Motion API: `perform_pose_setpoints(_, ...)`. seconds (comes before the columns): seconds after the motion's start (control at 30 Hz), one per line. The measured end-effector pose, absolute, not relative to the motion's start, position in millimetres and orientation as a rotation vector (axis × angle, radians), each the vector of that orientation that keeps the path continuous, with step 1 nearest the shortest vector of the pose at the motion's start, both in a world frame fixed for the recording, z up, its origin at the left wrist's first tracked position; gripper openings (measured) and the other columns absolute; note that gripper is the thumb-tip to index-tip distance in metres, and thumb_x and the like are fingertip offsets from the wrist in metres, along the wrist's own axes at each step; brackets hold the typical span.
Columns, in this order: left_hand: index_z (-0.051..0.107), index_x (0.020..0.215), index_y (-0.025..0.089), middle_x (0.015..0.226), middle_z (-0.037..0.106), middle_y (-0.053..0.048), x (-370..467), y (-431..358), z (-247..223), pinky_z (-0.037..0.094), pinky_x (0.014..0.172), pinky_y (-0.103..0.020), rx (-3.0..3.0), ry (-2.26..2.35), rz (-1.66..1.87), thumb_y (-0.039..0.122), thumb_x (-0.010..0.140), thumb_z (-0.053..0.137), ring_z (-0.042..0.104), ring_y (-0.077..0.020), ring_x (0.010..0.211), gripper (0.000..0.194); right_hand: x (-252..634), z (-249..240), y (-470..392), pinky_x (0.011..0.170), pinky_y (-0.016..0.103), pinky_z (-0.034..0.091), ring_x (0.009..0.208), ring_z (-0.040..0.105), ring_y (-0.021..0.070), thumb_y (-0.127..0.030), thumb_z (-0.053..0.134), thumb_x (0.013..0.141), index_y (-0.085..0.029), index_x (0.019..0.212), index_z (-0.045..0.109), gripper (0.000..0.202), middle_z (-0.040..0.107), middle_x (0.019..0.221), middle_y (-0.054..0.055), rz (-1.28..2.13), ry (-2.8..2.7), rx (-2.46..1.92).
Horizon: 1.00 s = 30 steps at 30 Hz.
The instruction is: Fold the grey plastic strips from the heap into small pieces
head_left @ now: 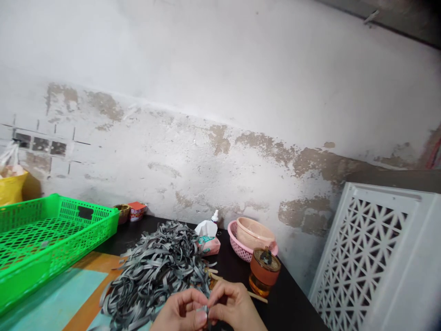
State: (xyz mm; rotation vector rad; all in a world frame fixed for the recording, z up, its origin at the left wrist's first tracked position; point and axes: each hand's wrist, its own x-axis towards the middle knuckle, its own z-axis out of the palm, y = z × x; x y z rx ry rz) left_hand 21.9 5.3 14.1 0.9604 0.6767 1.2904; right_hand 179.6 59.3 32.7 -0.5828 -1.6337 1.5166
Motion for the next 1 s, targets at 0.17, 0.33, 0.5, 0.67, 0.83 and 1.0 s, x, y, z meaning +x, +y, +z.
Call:
perform_pose_setpoints(0.17,0.071,0.068,0.013,0.058,0.074,-0.006,18.5,6.0,20.4,0.037,0.054,-0.023,1.136,0.771,1.309,0.041,0.054,0.086,0.06,-0.0143,0.054,0.034,180.2,30.8,59.4,0.05,0.022,0.048,0.048,0.06,0.0088,-0.031,0.084,0.058,-0.016,0.065,0.076,0.018,0.059,0.069,0.0,1.592,-1.717,-0.549)
perform_pose_setpoints(0.33,0.074,0.07,0.011,0.061,0.076,-0.01,19.1,3.7,24.4,0.045,0.062,-0.03,1.231,0.885,1.327,0.039,0.058,0.083,0.065,-0.0219,0.061,0.031,178.9,30.1,58.7,0.051,0.022,0.046,0.048,0.06,0.0095,-0.032,0.086,0.054,-0.013,0.066,0.074,0.026,0.063,0.062,0.001,1.665,-1.685,-0.653)
perform_pose_setpoints(0.5,0.074,0.072,0.012,0.061,0.076,-0.009,18.8,3.8,22.6,0.046,0.062,-0.032,1.178,0.887,1.356,0.036,0.054,0.086,0.067,-0.0231,0.06,0.033,178.3,30.7,59.7,0.049,0.023,0.046,0.046,0.061,0.0124,-0.03,0.089,0.045,-0.013,0.069,0.06,0.041,0.064,0.055,-0.001,1.761,-1.546,-0.685)
perform_pose_setpoints(0.67,0.075,0.072,0.012,0.063,0.077,-0.009,20.7,2.9,26.3,0.046,0.062,-0.03,1.161,0.875,1.34,0.038,0.059,0.083,0.067,-0.0213,0.061,0.03,179.3,36.9,57.1,0.05,0.023,0.047,0.047,0.058,0.0105,-0.025,0.084,0.051,-0.015,0.071,0.055,0.038,0.061,0.055,-0.004,1.675,-1.571,-0.704)
perform_pose_setpoints(0.83,0.074,0.068,0.013,0.061,0.076,-0.008,23.3,1.6,30.5,0.046,0.061,-0.029,1.166,0.974,1.368,0.037,0.057,0.083,0.066,-0.0209,0.06,0.028,176.3,36.6,53.9,0.052,0.023,0.046,0.046,0.056,0.0088,-0.017,0.081,0.049,-0.015,0.07,0.055,0.034,0.059,0.057,-0.006,1.628,-1.561,-0.773)
perform_pose_setpoints(1.0,0.074,0.064,0.012,0.057,0.073,-0.005,22.0,1.5,27.6,0.044,0.057,-0.027,1.263,1.1,1.437,0.034,0.058,0.083,0.062,-0.0192,0.057,0.024,170.4,35.3,51.7,0.053,0.024,0.046,0.049,0.057,0.0103,-0.019,0.079,0.051,-0.014,0.07,0.055,0.031,0.059,0.056,-0.004,1.599,-1.542,-0.832)
